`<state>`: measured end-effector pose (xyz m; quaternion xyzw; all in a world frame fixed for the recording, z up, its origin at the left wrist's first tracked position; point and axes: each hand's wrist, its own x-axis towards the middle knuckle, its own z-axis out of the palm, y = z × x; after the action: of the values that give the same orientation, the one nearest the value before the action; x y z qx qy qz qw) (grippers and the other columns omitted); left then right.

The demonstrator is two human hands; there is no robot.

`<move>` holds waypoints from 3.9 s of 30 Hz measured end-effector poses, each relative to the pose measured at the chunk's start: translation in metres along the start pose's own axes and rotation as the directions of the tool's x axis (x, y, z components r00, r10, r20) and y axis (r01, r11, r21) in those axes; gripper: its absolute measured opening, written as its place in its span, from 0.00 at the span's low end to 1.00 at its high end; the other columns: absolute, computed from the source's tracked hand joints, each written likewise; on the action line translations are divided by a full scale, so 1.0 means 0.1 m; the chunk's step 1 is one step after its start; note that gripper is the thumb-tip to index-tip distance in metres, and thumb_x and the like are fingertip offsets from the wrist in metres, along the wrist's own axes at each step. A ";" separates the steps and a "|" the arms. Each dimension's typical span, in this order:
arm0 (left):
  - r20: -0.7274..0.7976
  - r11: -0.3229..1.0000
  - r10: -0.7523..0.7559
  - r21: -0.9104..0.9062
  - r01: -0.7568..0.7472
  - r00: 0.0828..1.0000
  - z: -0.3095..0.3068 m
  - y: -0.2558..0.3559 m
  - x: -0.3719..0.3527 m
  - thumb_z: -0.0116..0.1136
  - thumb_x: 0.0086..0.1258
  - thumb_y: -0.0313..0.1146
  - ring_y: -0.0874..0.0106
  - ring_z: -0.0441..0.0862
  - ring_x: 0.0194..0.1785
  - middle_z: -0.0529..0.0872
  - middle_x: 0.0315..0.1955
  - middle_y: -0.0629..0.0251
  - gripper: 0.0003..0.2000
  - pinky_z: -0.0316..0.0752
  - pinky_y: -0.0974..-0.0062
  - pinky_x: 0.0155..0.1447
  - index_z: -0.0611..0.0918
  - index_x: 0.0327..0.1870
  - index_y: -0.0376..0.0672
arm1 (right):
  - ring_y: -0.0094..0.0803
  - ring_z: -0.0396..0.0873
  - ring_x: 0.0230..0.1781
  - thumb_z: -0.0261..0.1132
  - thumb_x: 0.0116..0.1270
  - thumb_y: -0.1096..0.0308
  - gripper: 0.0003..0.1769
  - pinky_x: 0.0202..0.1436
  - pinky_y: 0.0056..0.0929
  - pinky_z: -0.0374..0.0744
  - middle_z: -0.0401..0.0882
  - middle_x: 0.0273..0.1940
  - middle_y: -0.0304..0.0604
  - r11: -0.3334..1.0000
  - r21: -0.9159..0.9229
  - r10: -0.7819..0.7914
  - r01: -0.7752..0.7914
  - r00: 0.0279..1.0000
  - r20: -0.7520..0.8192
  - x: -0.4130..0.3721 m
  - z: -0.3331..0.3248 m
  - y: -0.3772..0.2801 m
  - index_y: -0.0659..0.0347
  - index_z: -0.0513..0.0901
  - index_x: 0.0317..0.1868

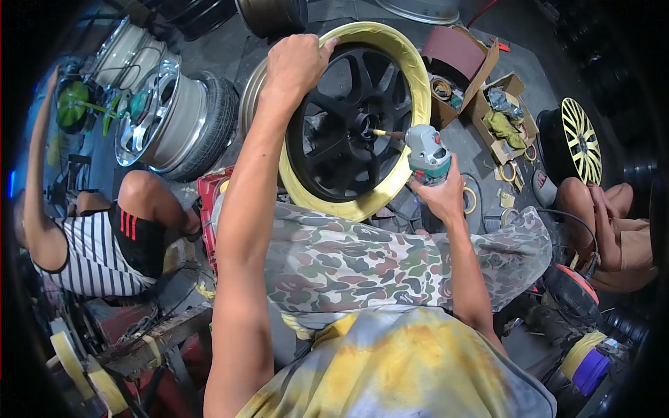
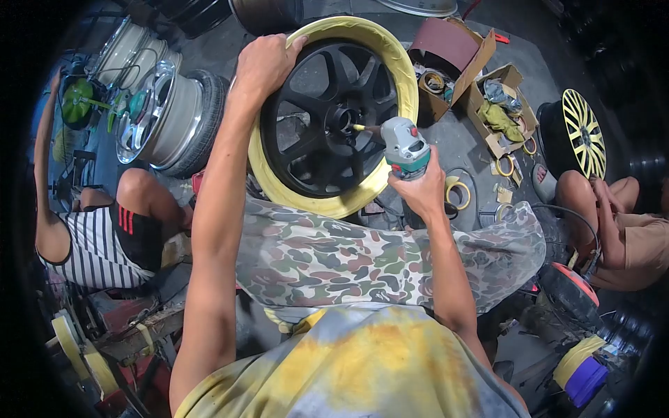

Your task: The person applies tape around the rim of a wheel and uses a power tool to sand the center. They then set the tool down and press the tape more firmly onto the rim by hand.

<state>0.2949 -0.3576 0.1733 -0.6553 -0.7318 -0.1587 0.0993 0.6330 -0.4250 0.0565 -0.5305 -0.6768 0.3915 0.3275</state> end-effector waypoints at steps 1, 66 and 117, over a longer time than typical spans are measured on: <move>-0.003 1.000 0.008 0.001 -0.008 1.000 0.00 0.01 0.00 0.51 0.82 0.53 0.41 0.88 0.39 0.89 0.30 0.41 0.28 0.83 0.48 0.49 0.90 0.38 0.33 | 0.49 0.91 0.48 0.81 0.49 0.63 0.38 0.55 0.41 0.84 0.90 0.46 0.56 1.000 -0.003 0.001 -0.001 1.000 0.002 0.01 -0.02 0.00 0.66 0.74 0.58; 0.006 0.999 0.035 0.021 -0.035 0.999 0.58 0.22 0.95 0.49 0.82 0.45 0.42 0.88 0.46 0.89 0.40 0.38 0.23 0.81 0.48 0.56 0.90 0.39 0.33 | 0.30 0.83 0.41 0.80 0.57 0.68 0.32 0.46 0.30 0.83 0.82 0.45 0.42 0.650 0.731 0.442 -0.206 0.886 -0.142 0.08 -0.39 0.57 0.64 0.76 0.60; 0.145 0.999 -0.016 -0.032 0.020 0.989 -0.10 0.23 -0.09 0.61 0.64 0.37 0.41 0.88 0.42 0.89 0.34 0.38 0.19 0.81 0.47 0.54 0.85 0.53 0.34 | 0.45 0.86 0.50 0.83 0.47 0.63 0.40 0.57 0.42 0.81 0.86 0.50 0.54 0.994 0.072 0.089 -0.081 0.990 -0.112 0.24 -0.22 0.37 0.65 0.73 0.59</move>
<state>0.3184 -0.3675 0.1815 -0.6600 -0.7402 -0.1240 0.0335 0.6634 -0.3923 0.0348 -0.5693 -0.6199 0.3964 0.3667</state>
